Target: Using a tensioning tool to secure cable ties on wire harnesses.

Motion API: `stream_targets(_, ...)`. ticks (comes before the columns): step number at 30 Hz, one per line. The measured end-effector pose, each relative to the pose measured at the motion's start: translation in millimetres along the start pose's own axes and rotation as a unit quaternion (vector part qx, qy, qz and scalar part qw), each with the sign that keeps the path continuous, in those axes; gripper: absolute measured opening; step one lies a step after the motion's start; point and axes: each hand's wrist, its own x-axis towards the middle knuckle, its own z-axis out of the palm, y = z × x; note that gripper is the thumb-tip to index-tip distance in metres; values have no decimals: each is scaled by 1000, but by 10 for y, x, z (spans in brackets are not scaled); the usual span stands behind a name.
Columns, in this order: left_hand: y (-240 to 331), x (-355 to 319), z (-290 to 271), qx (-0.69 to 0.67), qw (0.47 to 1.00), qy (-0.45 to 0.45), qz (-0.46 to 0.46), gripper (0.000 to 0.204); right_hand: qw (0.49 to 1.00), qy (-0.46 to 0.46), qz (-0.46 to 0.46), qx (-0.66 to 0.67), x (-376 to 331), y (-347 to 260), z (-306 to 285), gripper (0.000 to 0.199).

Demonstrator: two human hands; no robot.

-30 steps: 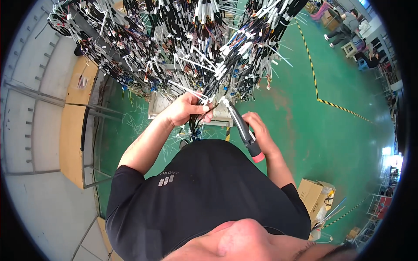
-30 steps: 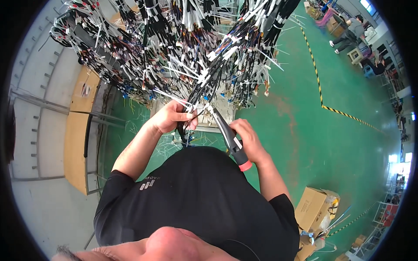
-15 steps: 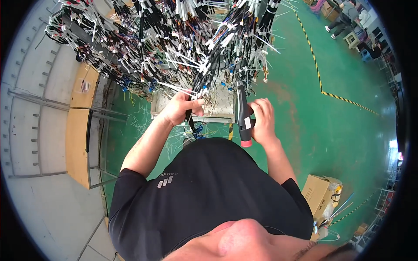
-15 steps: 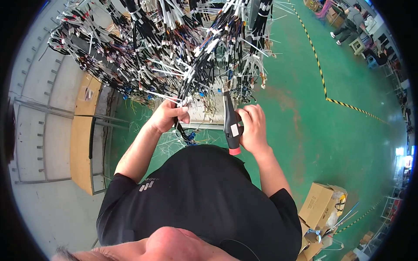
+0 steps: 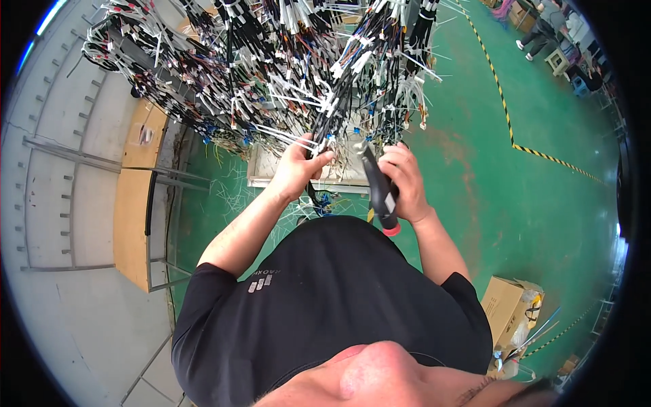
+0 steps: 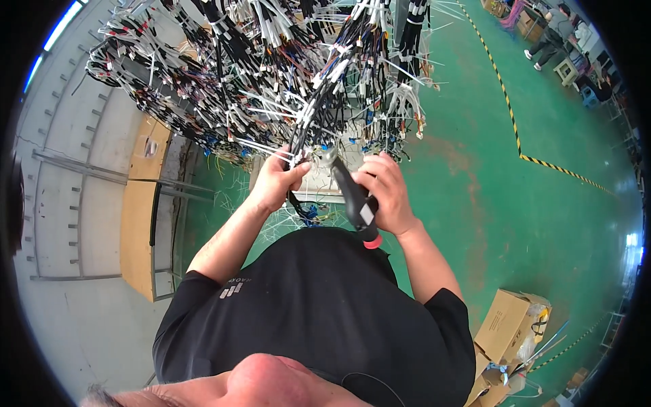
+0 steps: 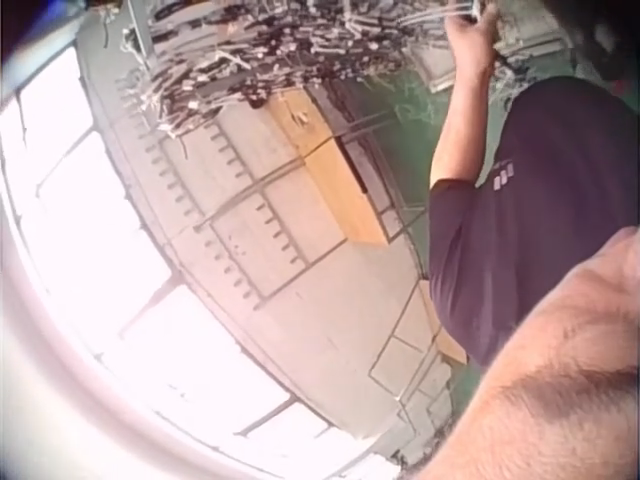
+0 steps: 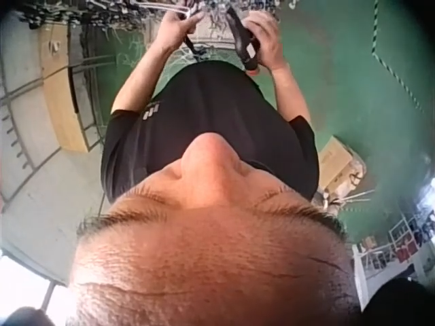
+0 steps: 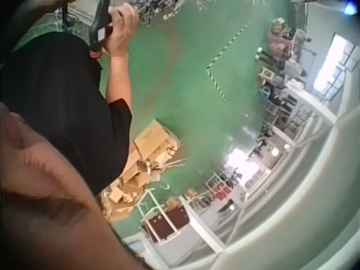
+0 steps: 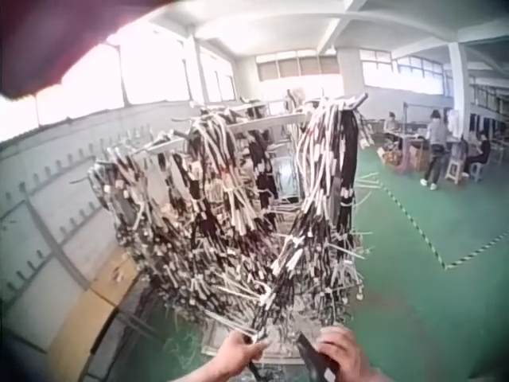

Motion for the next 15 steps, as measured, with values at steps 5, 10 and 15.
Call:
stream_targets(5,29,-95,-180,4,999,-3,39,19,911,-48,313,263,-255,322,45,47)
stream_targets(10,250,-186,-184,-77,996,-50,-5,38,767,-105,370,513,-202,645,297,59)
stream_targets(15,346,-228,-184,-94,995,-39,-15,40,741,-122,314,581,-7,613,382,54)
